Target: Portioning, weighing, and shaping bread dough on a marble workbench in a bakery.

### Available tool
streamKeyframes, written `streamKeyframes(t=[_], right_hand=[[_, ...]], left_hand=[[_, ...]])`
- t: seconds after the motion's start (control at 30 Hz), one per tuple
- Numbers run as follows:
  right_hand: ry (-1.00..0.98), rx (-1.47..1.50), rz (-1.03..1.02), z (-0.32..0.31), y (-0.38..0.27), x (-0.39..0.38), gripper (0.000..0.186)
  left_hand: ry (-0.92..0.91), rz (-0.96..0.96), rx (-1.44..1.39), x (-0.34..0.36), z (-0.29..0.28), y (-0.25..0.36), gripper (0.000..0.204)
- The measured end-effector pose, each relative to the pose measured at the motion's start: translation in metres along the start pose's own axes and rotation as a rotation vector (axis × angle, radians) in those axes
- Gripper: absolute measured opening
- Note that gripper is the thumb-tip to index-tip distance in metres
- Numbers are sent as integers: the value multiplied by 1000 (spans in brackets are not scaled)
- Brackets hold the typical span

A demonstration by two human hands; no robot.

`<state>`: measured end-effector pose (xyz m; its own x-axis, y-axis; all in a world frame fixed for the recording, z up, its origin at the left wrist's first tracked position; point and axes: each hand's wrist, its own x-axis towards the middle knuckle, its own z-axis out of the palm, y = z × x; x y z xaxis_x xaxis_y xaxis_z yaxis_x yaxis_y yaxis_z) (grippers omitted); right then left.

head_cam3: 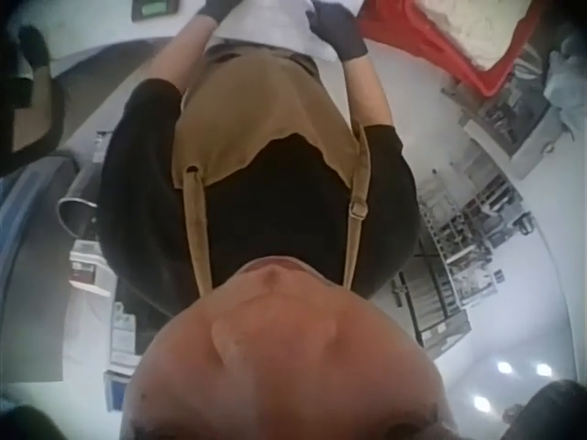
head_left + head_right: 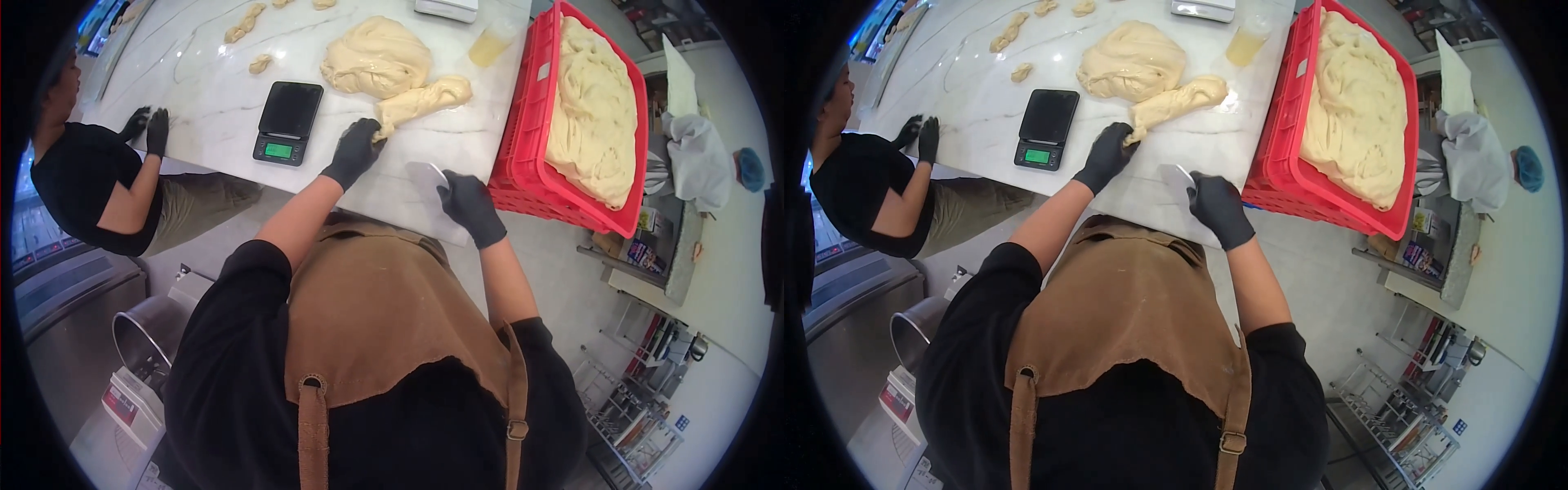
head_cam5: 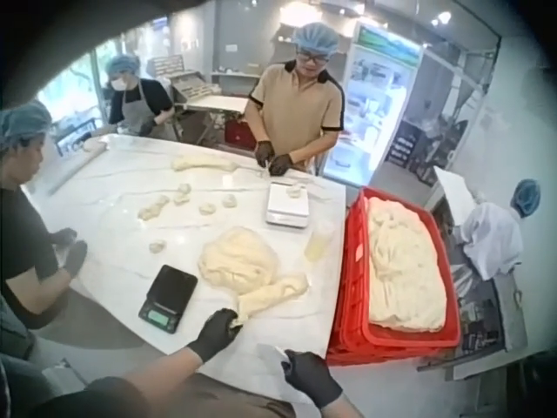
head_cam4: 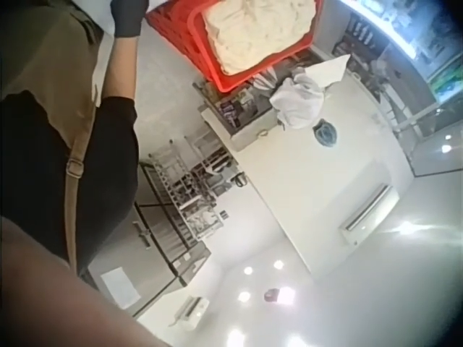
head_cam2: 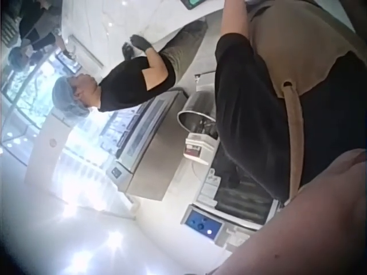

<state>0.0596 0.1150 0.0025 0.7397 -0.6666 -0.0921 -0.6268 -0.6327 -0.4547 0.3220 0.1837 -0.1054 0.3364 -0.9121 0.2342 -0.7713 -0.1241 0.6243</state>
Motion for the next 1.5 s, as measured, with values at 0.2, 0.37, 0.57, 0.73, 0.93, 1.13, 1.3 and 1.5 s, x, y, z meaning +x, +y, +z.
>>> streamKeyframes(t=[0.2, 0.37, 0.57, 0.73, 0.93, 1.13, 1.3, 1.5], right_hand=[[117, -94, -265, -26, -34, 92, 14], [-82, -129, -337, 23, -43, 184, 21], [-367, 175, -101, 41, -51, 215, 39], [-348, 494, -8, 45, -6, 134, 45], [-143, 792, 499, 10, 32, 0, 43], [75, 990, 616, 12, 38, -73, 42], [286, 1868, 743, 38, 45, -88, 50], [265, 2318, 445, 64, 48, -67, 56]], left_hand=[[-96, -87, -116, -25, -17, -7, 31], [-178, -10, -14, -28, -24, -14, 51], [223, -78, 5, -16, -24, -17, 47], [341, -179, -286, -9, -66, -58, 40], [394, -183, -52, 10, -130, -114, 22], [309, 159, 161, 16, -55, -55, 57], [126, -47, 111, 47, 24, 32, 62], [-581, -1187, -1563, 87, 41, 58, 21]])
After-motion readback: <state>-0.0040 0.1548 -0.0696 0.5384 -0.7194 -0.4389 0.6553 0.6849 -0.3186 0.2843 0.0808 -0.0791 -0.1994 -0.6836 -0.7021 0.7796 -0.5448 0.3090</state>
